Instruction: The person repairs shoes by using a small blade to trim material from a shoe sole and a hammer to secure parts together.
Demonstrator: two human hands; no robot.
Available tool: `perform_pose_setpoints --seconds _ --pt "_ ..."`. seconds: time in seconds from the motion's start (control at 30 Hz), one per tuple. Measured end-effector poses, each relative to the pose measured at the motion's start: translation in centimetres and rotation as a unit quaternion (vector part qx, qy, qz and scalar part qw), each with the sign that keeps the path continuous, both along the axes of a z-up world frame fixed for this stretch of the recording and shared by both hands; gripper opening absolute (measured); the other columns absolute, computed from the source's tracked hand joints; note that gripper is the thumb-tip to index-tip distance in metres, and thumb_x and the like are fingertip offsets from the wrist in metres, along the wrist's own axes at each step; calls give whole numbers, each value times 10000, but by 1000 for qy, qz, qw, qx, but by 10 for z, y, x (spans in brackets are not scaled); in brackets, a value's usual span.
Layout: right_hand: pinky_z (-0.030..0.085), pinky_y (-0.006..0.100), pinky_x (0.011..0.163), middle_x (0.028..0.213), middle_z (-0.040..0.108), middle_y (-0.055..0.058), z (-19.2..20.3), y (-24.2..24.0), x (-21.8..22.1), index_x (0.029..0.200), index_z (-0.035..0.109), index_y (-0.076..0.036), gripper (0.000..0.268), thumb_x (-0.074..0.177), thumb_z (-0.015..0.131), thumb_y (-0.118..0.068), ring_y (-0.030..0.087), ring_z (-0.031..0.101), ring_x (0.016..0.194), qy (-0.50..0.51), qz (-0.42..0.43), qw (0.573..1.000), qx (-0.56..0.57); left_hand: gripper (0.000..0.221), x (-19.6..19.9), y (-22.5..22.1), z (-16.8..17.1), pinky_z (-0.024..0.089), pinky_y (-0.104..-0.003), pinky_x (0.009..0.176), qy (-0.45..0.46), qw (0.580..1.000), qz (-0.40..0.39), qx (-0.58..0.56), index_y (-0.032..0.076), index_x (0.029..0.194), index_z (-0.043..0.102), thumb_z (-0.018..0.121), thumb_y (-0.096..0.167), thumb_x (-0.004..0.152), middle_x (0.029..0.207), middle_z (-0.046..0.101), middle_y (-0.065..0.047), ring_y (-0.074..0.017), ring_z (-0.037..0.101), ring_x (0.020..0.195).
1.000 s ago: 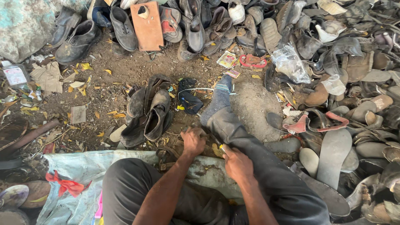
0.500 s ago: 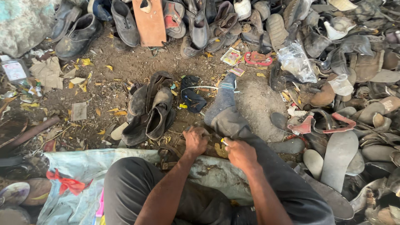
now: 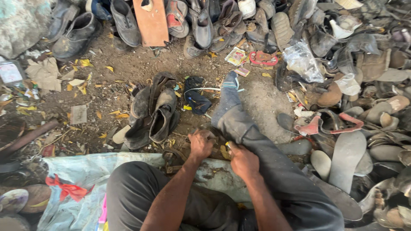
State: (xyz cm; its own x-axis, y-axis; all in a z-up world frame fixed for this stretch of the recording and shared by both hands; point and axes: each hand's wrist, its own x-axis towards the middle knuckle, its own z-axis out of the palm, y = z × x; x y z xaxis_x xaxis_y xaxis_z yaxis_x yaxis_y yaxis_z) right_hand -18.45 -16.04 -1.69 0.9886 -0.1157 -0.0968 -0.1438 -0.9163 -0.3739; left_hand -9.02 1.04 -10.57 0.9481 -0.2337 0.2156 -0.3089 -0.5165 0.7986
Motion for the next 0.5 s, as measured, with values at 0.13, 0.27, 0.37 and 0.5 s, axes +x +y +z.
perform_pose_setpoints --seconds 0.13,0.27,0.37,0.5 --pt "546 489 814 1073 731 178 -11 -3 2 1286 701 -192 355 950 620 -276 404 693 988 14 -54 996 72 122 1 -4 0 394 -558 943 5 999 13 36 121 735 704 751 233 721 881 730 -49 -330 656 937" --pt "566 440 817 1078 712 234 -24 -9 -10 1314 675 -145 347 979 607 -205 396 725 999 6 -37 981 189 93 4 -7 8 346 -573 1040 70 997 24 1 119 722 746 764 208 700 876 753 -48 -304 673 969" --pt "564 427 802 1074 693 272 -32 -15 -21 1312 653 -98 361 955 656 -155 395 732 1007 -27 -30 975 219 92 5 -3 11 297 -569 1153 92 995 19 -17 118 711 753 767 209 721 847 761 -35 -264 707 940" --pt "560 431 800 1064 700 270 -38 -19 -18 1296 651 -85 373 929 689 -142 399 724 1007 -33 -29 974 223 67 5 -1 2 349 -554 1117 28 1000 3 -8 135 722 775 768 200 710 859 748 -35 -270 687 939"
